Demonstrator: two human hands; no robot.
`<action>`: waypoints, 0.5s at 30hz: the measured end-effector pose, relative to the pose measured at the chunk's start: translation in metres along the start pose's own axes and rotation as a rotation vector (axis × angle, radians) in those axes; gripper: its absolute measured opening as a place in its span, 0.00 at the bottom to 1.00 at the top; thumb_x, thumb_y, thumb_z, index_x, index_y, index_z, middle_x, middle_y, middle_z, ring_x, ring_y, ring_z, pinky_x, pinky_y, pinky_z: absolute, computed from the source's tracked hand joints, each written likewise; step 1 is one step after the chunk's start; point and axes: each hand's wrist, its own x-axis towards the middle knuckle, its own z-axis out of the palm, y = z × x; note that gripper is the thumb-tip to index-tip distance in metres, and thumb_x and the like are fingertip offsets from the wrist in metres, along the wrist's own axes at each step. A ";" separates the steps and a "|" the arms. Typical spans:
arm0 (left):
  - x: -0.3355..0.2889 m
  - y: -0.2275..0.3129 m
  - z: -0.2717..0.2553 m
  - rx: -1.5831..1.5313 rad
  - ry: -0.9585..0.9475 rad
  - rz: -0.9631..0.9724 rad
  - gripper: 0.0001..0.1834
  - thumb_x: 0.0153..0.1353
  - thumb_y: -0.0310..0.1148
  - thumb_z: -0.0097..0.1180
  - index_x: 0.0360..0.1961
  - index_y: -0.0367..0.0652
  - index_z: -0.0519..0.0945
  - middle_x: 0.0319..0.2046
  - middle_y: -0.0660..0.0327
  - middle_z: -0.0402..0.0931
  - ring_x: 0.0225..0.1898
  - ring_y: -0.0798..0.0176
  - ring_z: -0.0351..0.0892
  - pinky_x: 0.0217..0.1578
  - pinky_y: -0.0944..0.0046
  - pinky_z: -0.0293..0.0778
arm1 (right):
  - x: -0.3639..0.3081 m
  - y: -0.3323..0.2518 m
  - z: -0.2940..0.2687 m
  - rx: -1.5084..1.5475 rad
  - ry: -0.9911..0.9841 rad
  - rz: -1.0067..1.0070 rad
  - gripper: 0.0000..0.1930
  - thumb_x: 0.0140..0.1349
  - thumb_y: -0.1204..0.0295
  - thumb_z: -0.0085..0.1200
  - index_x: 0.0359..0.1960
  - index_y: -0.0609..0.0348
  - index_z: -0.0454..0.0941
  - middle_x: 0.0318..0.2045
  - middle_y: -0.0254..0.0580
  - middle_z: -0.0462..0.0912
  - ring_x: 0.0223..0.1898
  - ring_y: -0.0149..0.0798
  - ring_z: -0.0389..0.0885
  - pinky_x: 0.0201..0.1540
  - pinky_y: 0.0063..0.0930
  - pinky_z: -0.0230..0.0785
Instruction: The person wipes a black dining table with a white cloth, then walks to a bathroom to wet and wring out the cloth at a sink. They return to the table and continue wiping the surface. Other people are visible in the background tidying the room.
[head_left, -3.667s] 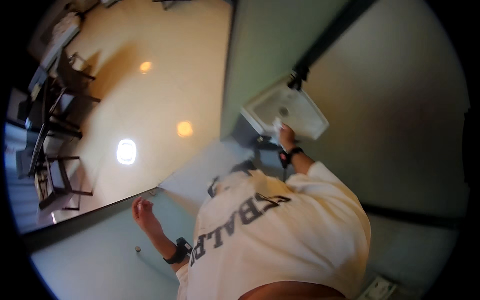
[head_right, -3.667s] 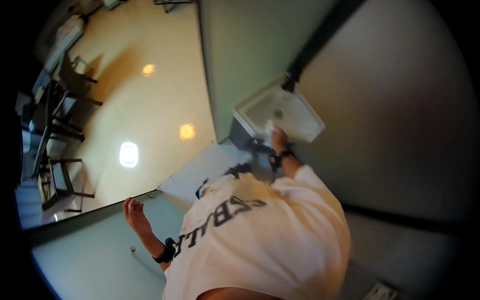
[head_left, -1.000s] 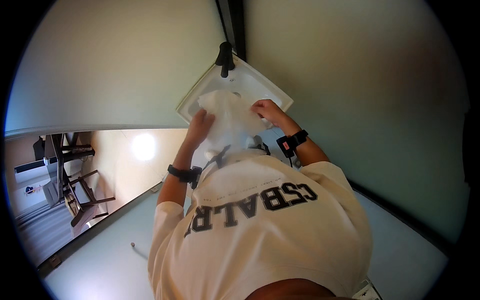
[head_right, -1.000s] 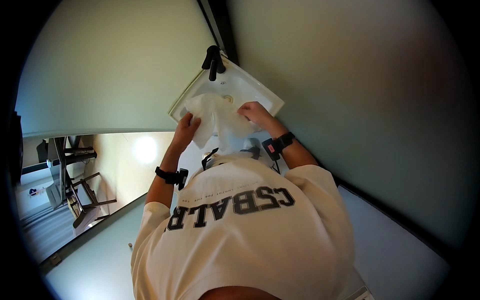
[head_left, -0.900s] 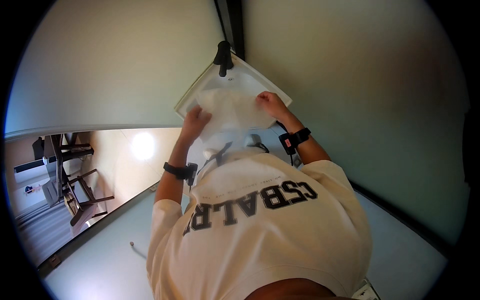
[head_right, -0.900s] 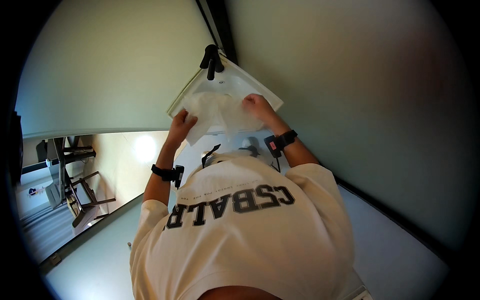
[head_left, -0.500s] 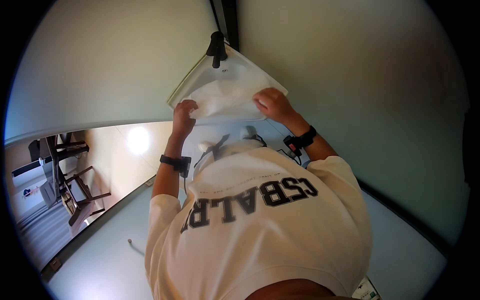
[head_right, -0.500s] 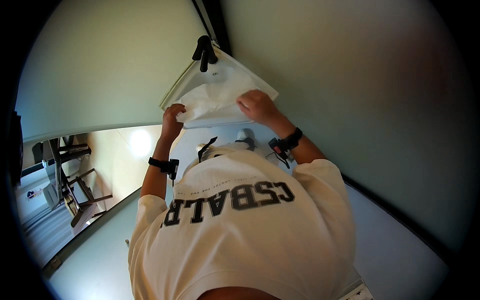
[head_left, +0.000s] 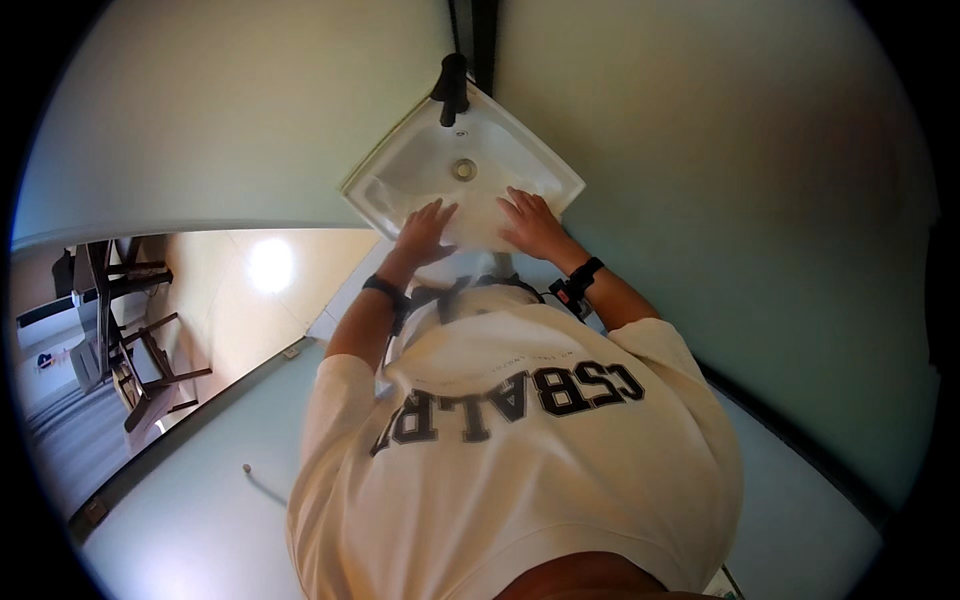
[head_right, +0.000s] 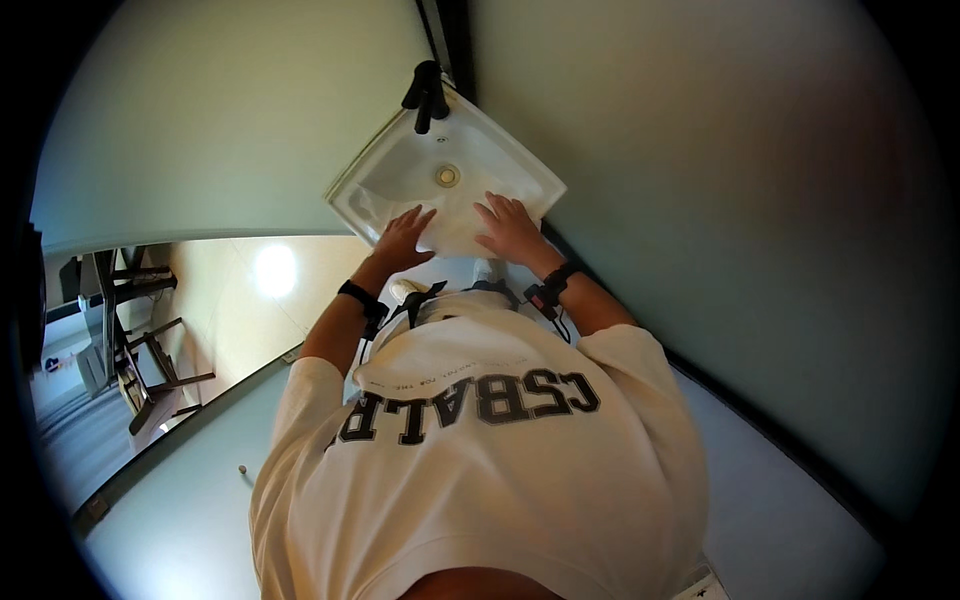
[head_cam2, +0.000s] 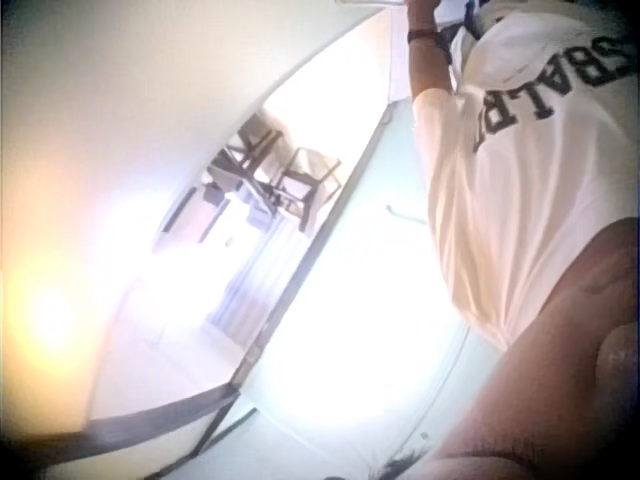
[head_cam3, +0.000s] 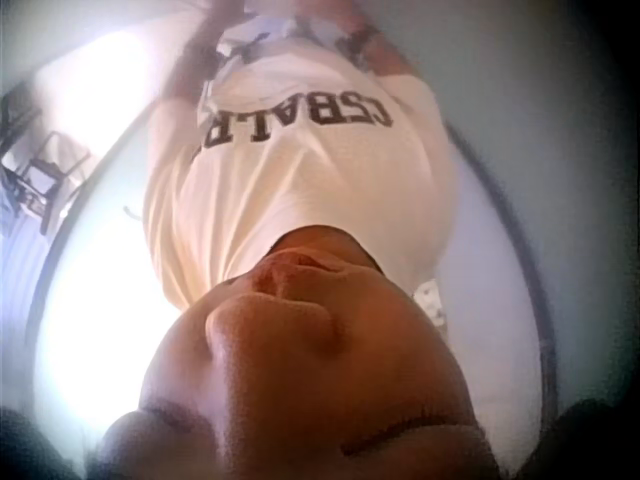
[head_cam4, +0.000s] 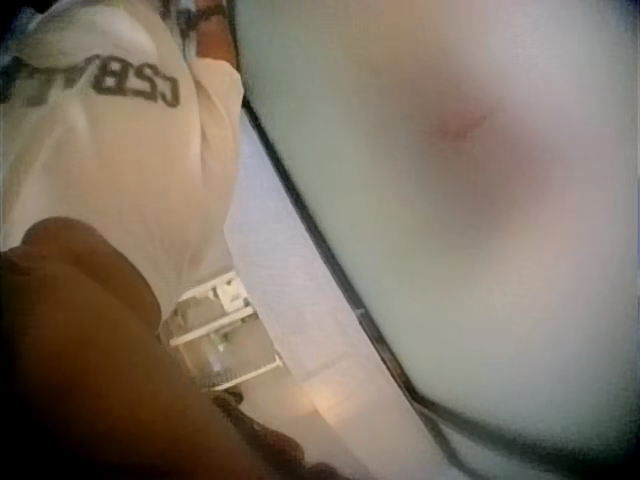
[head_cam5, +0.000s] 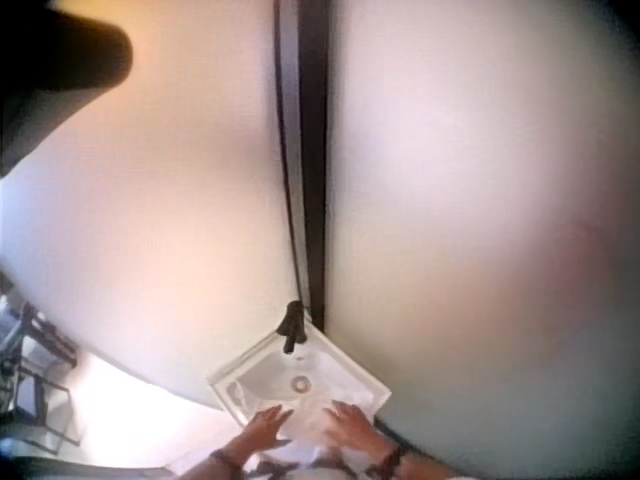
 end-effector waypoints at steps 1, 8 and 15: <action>0.000 0.002 0.004 0.030 -0.007 -0.015 0.50 0.49 0.47 0.68 0.72 0.56 0.56 0.70 0.45 0.56 0.69 0.42 0.59 0.66 0.43 0.58 | -0.004 0.000 0.006 -0.083 -0.035 -0.006 0.26 0.60 0.56 0.57 0.56 0.56 0.72 0.44 0.46 0.81 0.48 0.51 0.77 0.53 0.48 0.64; -0.002 0.007 0.018 0.148 0.020 -0.056 0.44 0.56 0.46 0.63 0.72 0.59 0.57 0.68 0.52 0.61 0.66 0.47 0.65 0.63 0.45 0.60 | -0.008 -0.014 0.017 -0.114 -0.450 0.138 0.27 0.60 0.55 0.57 0.57 0.55 0.70 0.49 0.46 0.79 0.50 0.47 0.77 0.52 0.43 0.65; -0.025 -0.008 0.026 0.061 0.080 0.027 0.31 0.58 0.42 0.60 0.64 0.56 0.68 0.56 0.57 0.74 0.59 0.49 0.71 0.61 0.49 0.64 | -0.011 -0.029 0.033 -0.052 -0.382 0.065 0.23 0.63 0.57 0.54 0.55 0.58 0.71 0.48 0.48 0.80 0.50 0.49 0.77 0.53 0.43 0.66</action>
